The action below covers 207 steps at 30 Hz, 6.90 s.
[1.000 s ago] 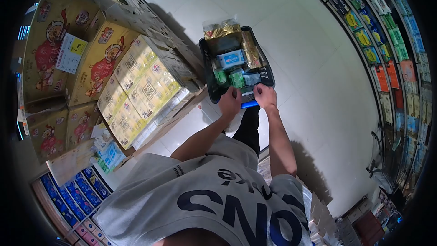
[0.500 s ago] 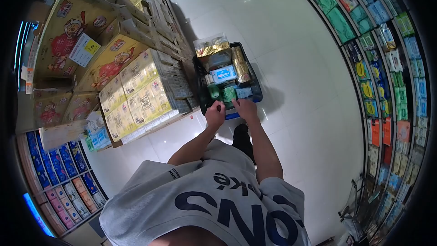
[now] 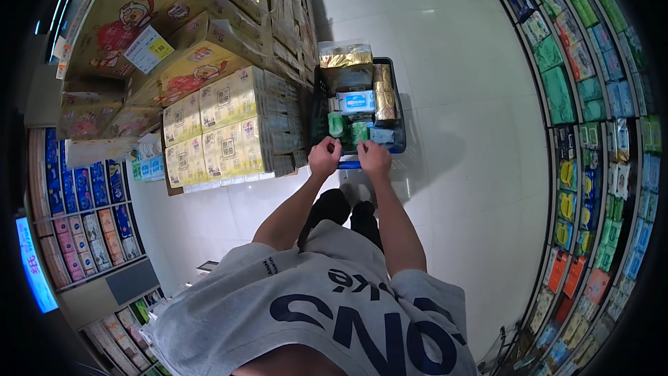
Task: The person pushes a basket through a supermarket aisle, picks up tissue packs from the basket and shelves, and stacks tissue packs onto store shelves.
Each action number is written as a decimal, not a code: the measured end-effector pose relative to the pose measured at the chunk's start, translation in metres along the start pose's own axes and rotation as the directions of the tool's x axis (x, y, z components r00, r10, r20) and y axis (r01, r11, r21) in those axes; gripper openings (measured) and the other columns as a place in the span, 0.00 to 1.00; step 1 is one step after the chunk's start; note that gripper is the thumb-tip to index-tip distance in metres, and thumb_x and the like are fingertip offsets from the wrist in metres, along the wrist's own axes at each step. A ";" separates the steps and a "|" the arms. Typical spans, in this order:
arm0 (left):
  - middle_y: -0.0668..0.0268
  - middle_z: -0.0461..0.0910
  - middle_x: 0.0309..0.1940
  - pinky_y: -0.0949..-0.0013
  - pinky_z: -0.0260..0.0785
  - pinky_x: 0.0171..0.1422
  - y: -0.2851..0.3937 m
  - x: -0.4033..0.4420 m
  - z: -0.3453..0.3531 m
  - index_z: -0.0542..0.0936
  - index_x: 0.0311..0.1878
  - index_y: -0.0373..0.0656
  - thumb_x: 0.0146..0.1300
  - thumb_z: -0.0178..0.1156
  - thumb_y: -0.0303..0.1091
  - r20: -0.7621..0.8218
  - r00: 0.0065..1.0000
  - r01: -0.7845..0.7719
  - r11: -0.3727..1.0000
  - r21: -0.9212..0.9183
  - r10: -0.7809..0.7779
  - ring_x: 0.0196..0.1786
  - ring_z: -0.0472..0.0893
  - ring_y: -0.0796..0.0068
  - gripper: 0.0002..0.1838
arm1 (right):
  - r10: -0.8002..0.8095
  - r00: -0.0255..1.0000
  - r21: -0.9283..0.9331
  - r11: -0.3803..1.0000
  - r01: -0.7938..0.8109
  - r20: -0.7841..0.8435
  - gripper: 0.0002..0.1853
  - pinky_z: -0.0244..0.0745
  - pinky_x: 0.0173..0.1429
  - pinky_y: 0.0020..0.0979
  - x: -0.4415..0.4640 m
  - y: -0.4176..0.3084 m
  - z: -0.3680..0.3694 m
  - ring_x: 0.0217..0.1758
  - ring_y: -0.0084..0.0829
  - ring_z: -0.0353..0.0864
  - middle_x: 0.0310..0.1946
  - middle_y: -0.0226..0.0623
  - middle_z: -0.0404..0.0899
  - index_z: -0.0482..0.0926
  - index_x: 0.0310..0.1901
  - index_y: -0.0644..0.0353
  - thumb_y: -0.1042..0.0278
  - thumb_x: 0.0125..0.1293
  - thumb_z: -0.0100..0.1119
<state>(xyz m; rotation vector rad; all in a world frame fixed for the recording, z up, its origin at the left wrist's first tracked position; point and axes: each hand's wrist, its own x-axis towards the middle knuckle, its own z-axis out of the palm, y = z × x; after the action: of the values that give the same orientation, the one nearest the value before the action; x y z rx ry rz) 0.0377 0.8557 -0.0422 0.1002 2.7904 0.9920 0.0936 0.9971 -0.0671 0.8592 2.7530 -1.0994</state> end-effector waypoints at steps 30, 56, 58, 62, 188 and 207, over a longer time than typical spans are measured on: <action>0.56 0.83 0.29 0.55 0.74 0.43 0.061 0.239 0.025 0.81 0.30 0.45 0.57 0.57 0.45 -0.001 0.968 0.248 0.962 0.111 -0.249 0.37 0.83 0.52 0.13 | 0.063 0.989 0.034 0.998 -0.059 -0.134 0.18 0.73 0.33 0.47 0.233 -0.058 -0.014 0.27 0.49 0.80 0.20 0.43 0.79 0.78 0.20 0.58 0.53 0.60 0.58; 0.57 0.80 0.19 0.55 0.67 0.36 0.141 0.407 0.072 0.80 0.23 0.44 0.65 0.54 0.53 -0.393 0.838 0.478 0.858 0.189 -0.380 0.26 0.80 0.54 0.23 | -0.463 0.808 0.208 0.886 0.413 0.365 0.18 0.74 0.32 0.46 0.444 -0.090 -0.050 0.26 0.49 0.81 0.19 0.43 0.79 0.78 0.24 0.58 0.51 0.61 0.59; 0.62 0.80 0.19 0.58 0.63 0.38 0.144 0.413 0.073 0.79 0.22 0.46 0.64 0.54 0.52 -0.390 0.818 0.516 0.840 0.171 -0.423 0.28 0.80 0.57 0.21 | -0.498 0.783 0.239 0.867 0.437 0.372 0.16 0.74 0.31 0.45 0.454 -0.095 -0.052 0.25 0.49 0.81 0.18 0.43 0.79 0.78 0.24 0.58 0.53 0.60 0.60; 0.62 0.80 0.19 0.57 0.63 0.39 0.143 0.433 0.077 0.78 0.22 0.45 0.62 0.55 0.49 -0.421 0.798 0.528 0.836 0.147 -0.431 0.27 0.79 0.56 0.19 | -0.522 0.799 0.290 0.847 0.445 0.299 0.14 0.74 0.30 0.45 0.473 -0.098 -0.051 0.24 0.48 0.80 0.18 0.43 0.79 0.77 0.23 0.58 0.57 0.59 0.61; 0.68 0.78 0.19 0.64 0.66 0.39 0.170 0.987 0.016 0.77 0.23 0.48 0.57 0.59 0.40 -0.487 0.721 0.545 0.838 -0.043 -0.494 0.27 0.78 0.66 0.10 | -0.768 0.589 -0.247 0.538 0.806 0.251 0.48 0.61 0.68 0.47 1.331 -0.392 0.142 0.65 0.52 0.65 0.63 0.54 0.62 0.57 0.68 0.62 0.63 0.47 0.75; 0.68 0.78 0.24 0.64 0.62 0.40 0.159 0.976 0.016 0.77 0.29 0.47 0.58 0.58 0.38 -0.500 0.725 0.466 0.872 -0.148 -0.473 0.32 0.79 0.67 0.07 | -0.717 0.519 -0.093 0.544 0.834 0.465 0.11 0.75 0.41 0.40 1.350 -0.423 0.214 0.31 0.44 0.79 0.29 0.44 0.80 0.78 0.38 0.66 0.65 0.62 0.59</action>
<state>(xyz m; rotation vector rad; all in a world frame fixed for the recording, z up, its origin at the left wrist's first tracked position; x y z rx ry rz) -0.9171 1.1093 -0.0952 -0.9878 3.0014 1.0053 -1.2955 1.2509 -0.2986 -0.7085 2.8210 -0.6996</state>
